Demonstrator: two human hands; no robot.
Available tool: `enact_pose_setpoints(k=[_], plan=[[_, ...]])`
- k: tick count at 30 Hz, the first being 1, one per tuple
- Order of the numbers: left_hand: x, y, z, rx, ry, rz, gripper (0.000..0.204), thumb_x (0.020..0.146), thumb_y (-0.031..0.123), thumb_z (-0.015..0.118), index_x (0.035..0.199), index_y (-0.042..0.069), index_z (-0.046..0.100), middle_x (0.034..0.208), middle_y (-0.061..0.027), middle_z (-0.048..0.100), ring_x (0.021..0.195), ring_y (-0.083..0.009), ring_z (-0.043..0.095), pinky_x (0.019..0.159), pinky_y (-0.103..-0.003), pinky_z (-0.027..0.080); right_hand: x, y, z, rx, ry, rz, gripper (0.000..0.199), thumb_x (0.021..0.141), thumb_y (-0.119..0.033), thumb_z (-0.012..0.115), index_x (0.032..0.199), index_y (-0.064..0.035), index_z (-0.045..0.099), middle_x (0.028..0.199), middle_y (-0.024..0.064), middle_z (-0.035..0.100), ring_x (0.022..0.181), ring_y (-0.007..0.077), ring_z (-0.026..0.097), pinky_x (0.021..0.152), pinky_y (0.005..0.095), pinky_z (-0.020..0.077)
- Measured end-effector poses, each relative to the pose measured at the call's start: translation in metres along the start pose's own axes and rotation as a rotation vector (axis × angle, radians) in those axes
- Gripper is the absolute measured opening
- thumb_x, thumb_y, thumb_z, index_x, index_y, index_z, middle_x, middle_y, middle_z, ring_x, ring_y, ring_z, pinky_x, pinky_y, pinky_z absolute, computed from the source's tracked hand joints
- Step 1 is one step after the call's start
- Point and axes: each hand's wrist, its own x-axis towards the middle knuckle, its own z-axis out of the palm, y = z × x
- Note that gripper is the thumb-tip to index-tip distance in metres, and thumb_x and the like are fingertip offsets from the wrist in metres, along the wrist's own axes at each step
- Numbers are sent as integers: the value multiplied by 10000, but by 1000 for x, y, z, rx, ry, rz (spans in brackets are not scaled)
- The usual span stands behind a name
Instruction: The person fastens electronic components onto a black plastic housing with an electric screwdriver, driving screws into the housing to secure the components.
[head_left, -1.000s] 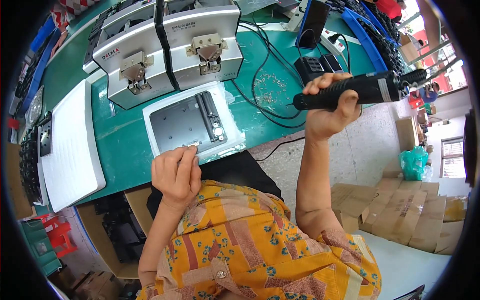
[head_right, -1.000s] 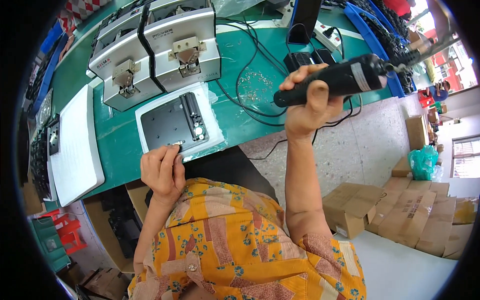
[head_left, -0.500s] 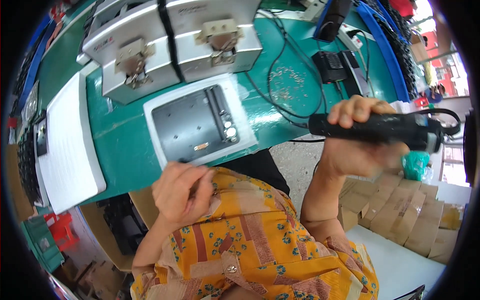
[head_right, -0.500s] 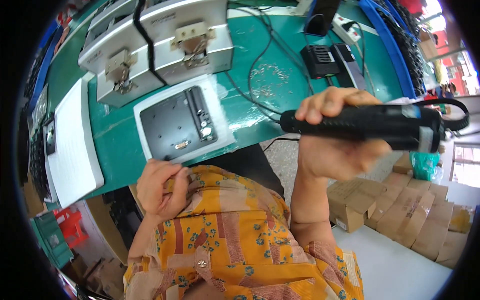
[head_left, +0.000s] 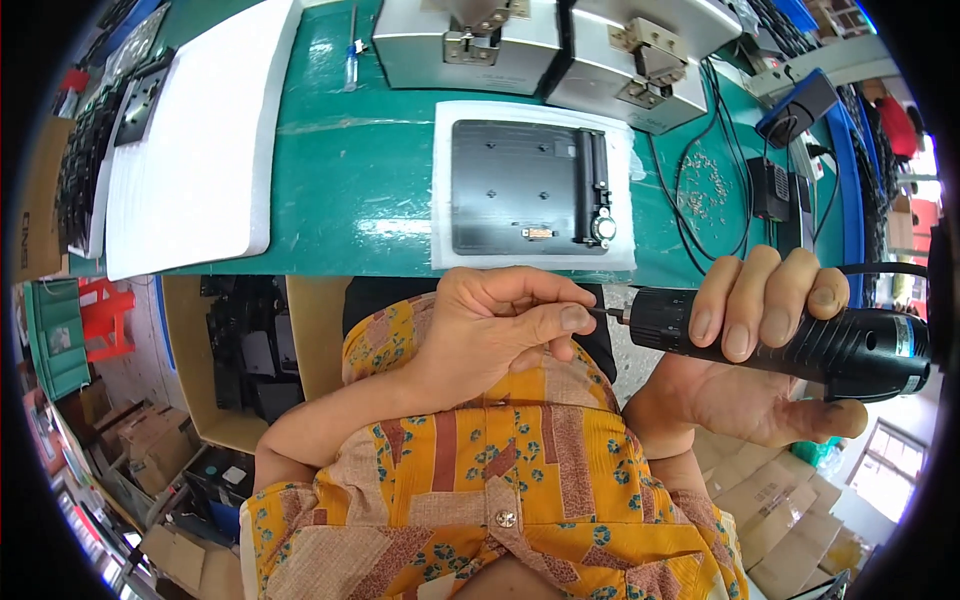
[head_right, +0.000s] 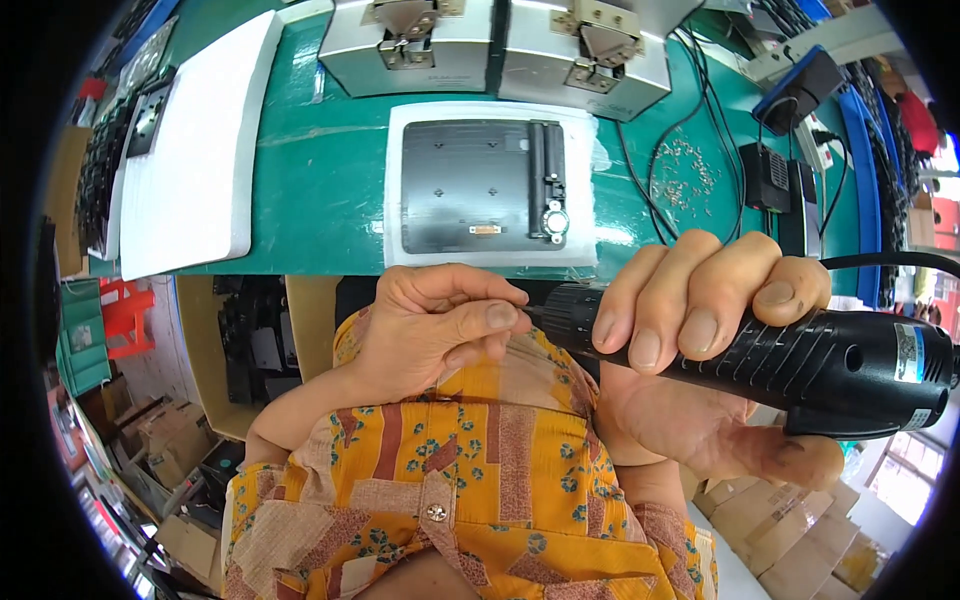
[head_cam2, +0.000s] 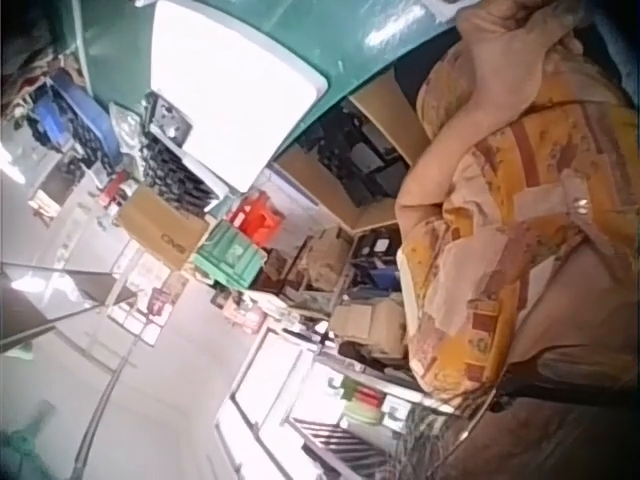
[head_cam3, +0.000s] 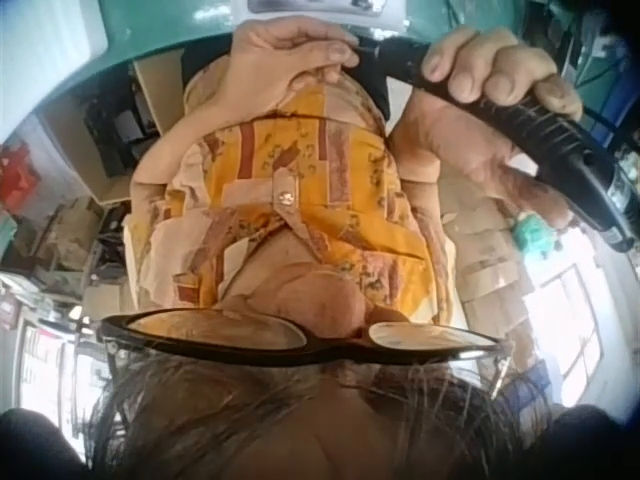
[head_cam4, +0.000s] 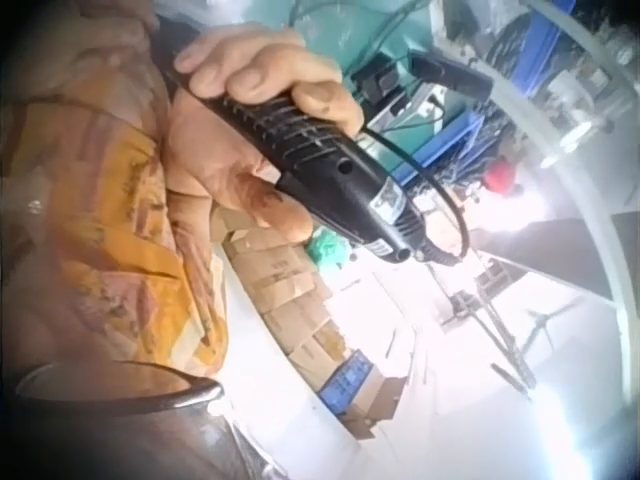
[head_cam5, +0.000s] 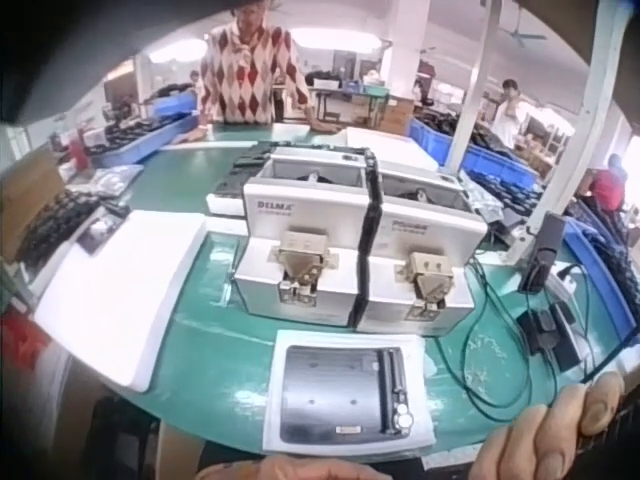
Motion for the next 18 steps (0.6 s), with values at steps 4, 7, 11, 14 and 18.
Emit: enact_pose_setpoints(k=[4, 7, 11, 14, 18], plan=[[-5, 7, -5, -117, -13, -73, 210, 984, 85, 633, 1143, -41, 690, 964, -159, 736, 751, -120, 677, 468, -187, 411, 5, 3, 6, -1, -25, 9, 627, 830, -572, 727, 1072, -33, 517, 848, 42, 505, 665, 149, 515, 565, 301, 460], [-3, 4, -11, -301, -11, -219, 255, 1009, 174, 613, 1146, -29, 688, 911, -119, 719, 720, -119, 631, 486, -203, 387, 6, 4, 9, -3, -32, 10, 622, 831, -569, 728, 1065, -36, 512, 845, 42, 502, 665, 150, 516, 569, 307, 465], [-1, -6, -17, -380, -25, -214, 278, 1011, 209, 612, 1131, -31, 687, 853, -98, 680, 677, -124, 571, 499, -214, 372, 1, 6, 14, -24, -4, 18, 610, 830, -558, 737, 1055, -43, 500, 840, 39, 503, 666, 151, 523, 575, 315, 475], [-1, -9, -21, -359, -73, -205, 272, 1014, 202, 608, 1118, -36, 686, 825, -93, 657, 636, -127, 524, 490, -210, 355, 1, 5, 14, -28, -30, 40, 598, 834, -548, 739, 1052, -48, 495, 834, 39, 504, 666, 152, 528, 577, 315, 479], [-5, -6, -18, -252, -126, -120, 207, 999, 140, 633, 1116, -17, 697, 866, -63, 690, 698, -63, 595, 524, -192, 428, 1, -2, 14, -66, -36, 5, 594, 835, -552, 736, 1043, -52, 491, 831, 41, 504, 665, 152, 529, 578, 315, 480]])
